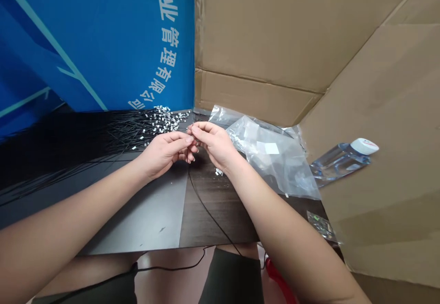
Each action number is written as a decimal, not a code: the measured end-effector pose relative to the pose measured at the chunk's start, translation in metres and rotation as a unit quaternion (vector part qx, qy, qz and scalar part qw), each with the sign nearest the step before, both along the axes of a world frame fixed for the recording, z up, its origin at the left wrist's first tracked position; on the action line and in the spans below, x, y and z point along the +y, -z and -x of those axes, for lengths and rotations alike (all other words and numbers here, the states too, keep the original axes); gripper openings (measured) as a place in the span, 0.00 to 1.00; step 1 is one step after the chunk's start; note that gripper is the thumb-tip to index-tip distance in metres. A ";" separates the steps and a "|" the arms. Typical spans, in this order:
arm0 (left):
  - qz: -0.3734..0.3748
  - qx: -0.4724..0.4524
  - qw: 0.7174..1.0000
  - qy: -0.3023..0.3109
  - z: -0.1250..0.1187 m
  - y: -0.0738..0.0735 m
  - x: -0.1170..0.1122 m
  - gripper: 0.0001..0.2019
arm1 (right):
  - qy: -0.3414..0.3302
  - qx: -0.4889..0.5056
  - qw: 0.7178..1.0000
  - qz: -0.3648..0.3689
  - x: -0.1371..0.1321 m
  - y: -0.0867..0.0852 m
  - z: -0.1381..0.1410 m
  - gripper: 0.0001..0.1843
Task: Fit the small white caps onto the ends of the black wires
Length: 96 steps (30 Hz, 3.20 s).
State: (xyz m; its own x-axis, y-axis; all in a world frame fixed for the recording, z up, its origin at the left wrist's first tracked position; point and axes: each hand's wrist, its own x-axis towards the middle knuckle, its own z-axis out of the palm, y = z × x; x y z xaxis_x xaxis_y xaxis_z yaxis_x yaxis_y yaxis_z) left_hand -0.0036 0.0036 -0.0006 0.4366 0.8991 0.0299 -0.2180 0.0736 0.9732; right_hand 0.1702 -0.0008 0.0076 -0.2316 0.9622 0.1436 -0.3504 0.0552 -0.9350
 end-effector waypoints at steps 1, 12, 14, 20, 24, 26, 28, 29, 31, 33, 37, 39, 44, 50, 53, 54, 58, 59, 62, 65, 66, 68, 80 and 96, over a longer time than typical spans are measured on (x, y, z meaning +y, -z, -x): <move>-0.001 0.004 1.000 -0.003 -0.001 0.001 -0.001 0.15 | 0.012 -0.002 1.000 -0.003 -0.001 0.000 0.000 0.19; -0.040 0.029 0.998 -0.025 -0.003 -0.002 -0.006 0.14 | 0.065 -0.038 0.996 -0.039 -0.009 0.000 0.000 0.16; -0.039 0.030 0.998 -0.027 -0.003 -0.003 -0.007 0.14 | 0.067 -0.048 0.996 -0.037 -0.010 0.000 0.000 0.17; -0.042 0.033 0.998 -0.034 -0.004 -0.004 -0.008 0.15 | 0.077 -0.048 0.995 -0.037 -0.009 -0.002 0.000 0.14; -0.049 0.036 0.997 -0.055 -0.006 -0.007 -0.010 0.15 | 0.087 -0.057 0.993 -0.049 -0.011 -0.003 0.000 0.13; -0.053 0.042 0.996 -0.065 -0.006 -0.008 -0.011 0.16 | 0.105 -0.067 0.991 -0.058 -0.012 -0.005 0.000 0.12; -0.057 0.048 0.995 -0.069 -0.007 -0.010 -0.012 0.17 | 0.122 -0.079 0.987 -0.064 -0.013 -0.006 0.001 0.12; -0.059 0.052 0.994 -0.070 -0.007 -0.010 -0.012 0.17 | 0.130 -0.085 0.986 -0.066 -0.014 -0.006 0.001 0.12; -0.062 0.059 0.994 -0.072 -0.007 -0.010 -0.013 0.18 | 0.148 -0.097 0.982 -0.068 -0.013 -0.006 0.001 0.12; -0.067 0.064 0.993 -0.076 -0.007 -0.010 -0.013 0.18 | 0.165 -0.108 0.978 -0.070 -0.012 -0.006 0.001 0.12; -0.067 0.057 0.993 -0.076 -0.007 -0.009 -0.013 0.17 | 0.177 -0.116 0.975 -0.073 -0.011 -0.004 0.001 0.10; -0.051 0.049 0.996 -0.062 -0.007 -0.009 -0.013 0.16 | 0.176 -0.116 0.975 -0.075 -0.011 -0.003 0.001 0.11; 0.022 0.039 0.997 0.066 -0.003 -0.007 -0.011 0.15 | 0.171 -0.066 0.981 -0.060 -0.009 -0.011 -0.006 0.12; 0.023 0.049 0.961 0.270 0.002 -0.023 -0.027 0.11 | 0.150 0.046 0.987 -0.042 -0.008 -0.039 -0.036 0.15; 0.000 0.095 0.925 0.367 0.004 -0.031 -0.033 0.10 | 0.161 0.038 0.985 -0.047 -0.008 -0.045 -0.046 0.16; -0.013 0.114 0.915 0.387 0.005 -0.032 -0.033 0.10 | 0.158 0.031 0.986 -0.047 -0.009 -0.045 -0.048 0.16; -0.073 0.156 0.917 0.360 0.005 -0.021 -0.021 0.16 | 0.105 0.004 0.993 -0.050 -0.011 -0.042 -0.046 0.19; -0.079 0.153 0.929 0.326 0.004 -0.017 -0.016 0.17 | 0.088 -0.001 0.995 -0.053 -0.011 -0.041 -0.045 0.19; -0.075 0.152 0.970 0.176 -0.007 -0.004 -0.003 0.16 | 0.049 -0.010 0.997 -0.065 -0.012 -0.037 -0.041 0.19; -0.152 0.248 0.954 0.078 -0.023 -0.002 0.004 0.10 | 0.034 -0.006 0.996 -0.077 -0.010 -0.032 -0.040 0.18; -0.186 0.294 0.933 0.091 -0.028 -0.004 0.005 0.09 | 0.032 -0.001 0.996 -0.081 -0.009 -0.032 -0.039 0.17; -0.229 0.373 0.888 0.141 -0.037 -0.009 0.004 0.07 | 0.030 0.009 0.996 -0.087 -0.008 -0.031 -0.039 0.17; -0.346 0.402 0.846 0.055 -0.059 0.018 -0.007 0.09 | 0.028 0.052 0.996 -0.068 -0.009 -0.034 -0.035 0.18; -0.274 0.264 0.924 -0.021 -0.055 0.017 -0.002 0.08 | 0.097 0.009 0.994 -0.046 -0.009 -0.033 -0.031 0.17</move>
State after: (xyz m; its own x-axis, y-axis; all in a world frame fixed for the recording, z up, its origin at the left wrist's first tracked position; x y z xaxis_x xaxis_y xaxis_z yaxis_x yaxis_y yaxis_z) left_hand 0.0513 0.0018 -0.0178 0.4864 0.8279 0.2793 0.3060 -0.4608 0.8331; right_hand 0.2012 -0.0103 0.0405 -0.0386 0.9712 0.2351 -0.3416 0.2083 -0.9165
